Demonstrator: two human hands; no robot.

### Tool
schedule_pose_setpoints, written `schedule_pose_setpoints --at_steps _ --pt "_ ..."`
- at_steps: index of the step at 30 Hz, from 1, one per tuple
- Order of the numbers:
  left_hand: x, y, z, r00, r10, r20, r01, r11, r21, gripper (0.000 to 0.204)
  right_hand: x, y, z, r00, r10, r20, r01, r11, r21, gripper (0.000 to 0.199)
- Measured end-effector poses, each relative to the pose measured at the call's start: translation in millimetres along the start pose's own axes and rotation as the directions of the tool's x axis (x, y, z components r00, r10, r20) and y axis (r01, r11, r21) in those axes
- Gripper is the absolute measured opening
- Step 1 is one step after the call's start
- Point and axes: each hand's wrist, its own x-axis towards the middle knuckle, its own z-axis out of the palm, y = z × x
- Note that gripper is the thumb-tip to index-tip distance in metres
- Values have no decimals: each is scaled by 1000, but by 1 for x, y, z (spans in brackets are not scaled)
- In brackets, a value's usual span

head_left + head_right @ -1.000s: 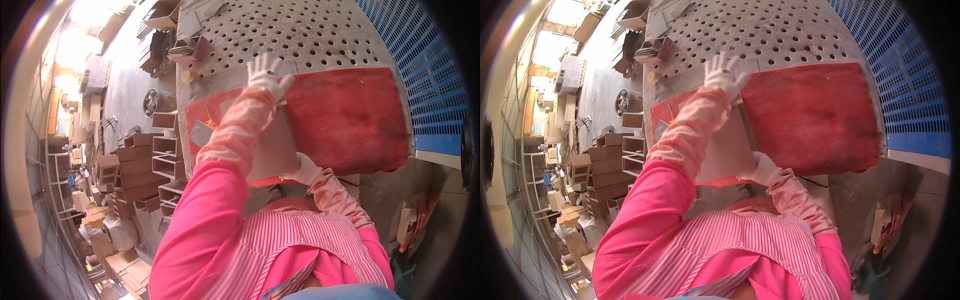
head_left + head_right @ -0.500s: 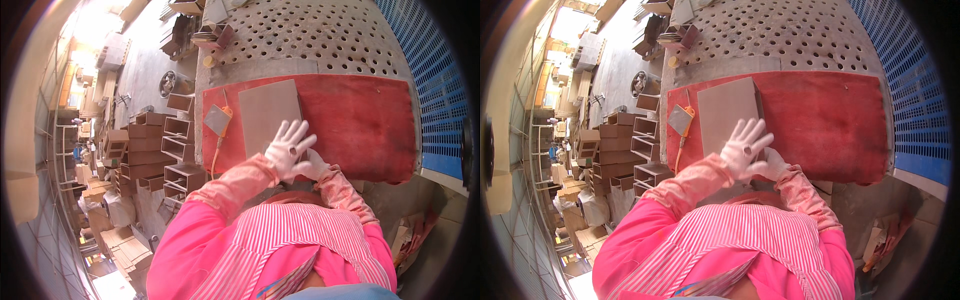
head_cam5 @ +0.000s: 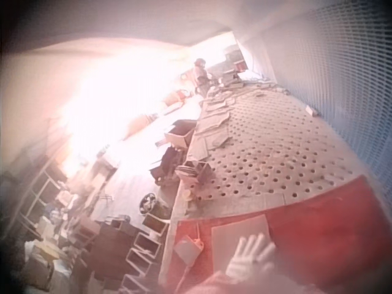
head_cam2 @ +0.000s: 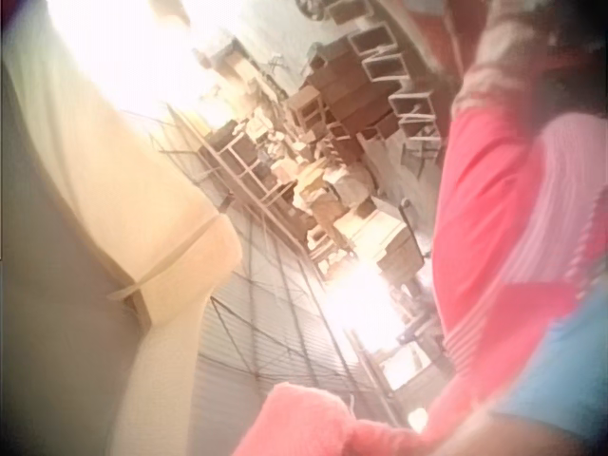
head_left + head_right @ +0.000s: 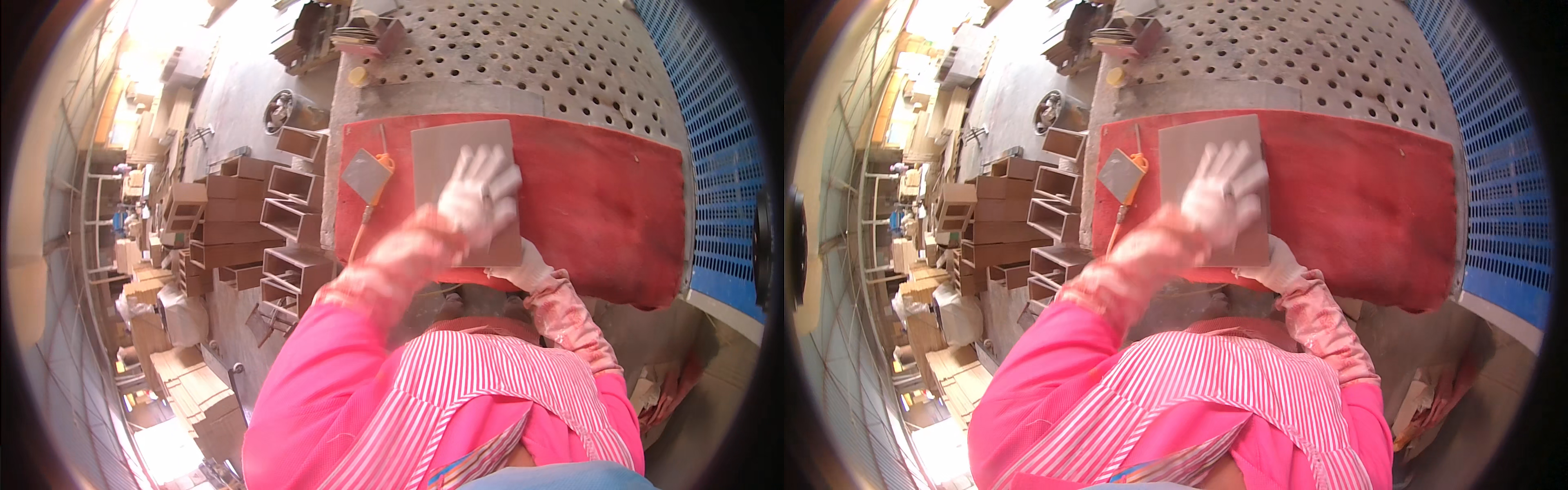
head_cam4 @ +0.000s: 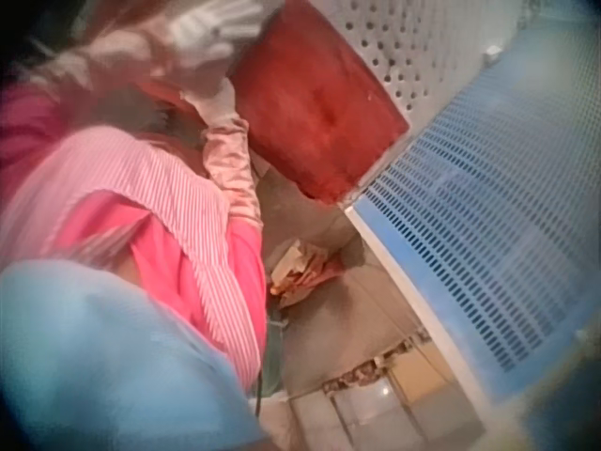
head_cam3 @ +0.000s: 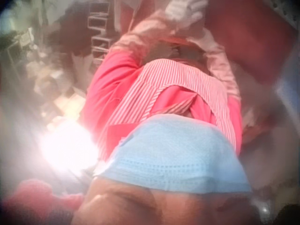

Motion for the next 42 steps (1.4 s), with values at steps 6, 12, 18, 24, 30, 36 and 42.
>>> schedule_pose_setpoints --at_steps 6,12,18,24,30,36,42 --pt "-46 -26 -12 996 -18 82 24 998 -64 70 -2 -11 -5 967 251 43 -255 955 150 33" --pt "81 -177 7 983 -146 -108 156 983 96 65 0 -35 -9 963 263 64 -264 863 431 21" --pt "17 -113 -23 989 -123 -86 136 976 168 56 1 -38 -4 966 250 57 -252 968 18 17" --pt "-59 51 -23 987 162 -11 -162 985 -57 57 0 -8 2 982 -165 -96 158 984 -77 22" --pt "0 61 31 966 174 190 -153 981 -120 75 -10 -12 8 961 -105 -255 200 903 381 47" --pt "137 -51 36 978 -201 -54 206 973 102 63 5 -4 9 971 218 94 -213 626 750 17" --pt "150 -52 33 976 -196 -93 215 927 309 57 10 11 7 982 182 56 -189 969 158 21"
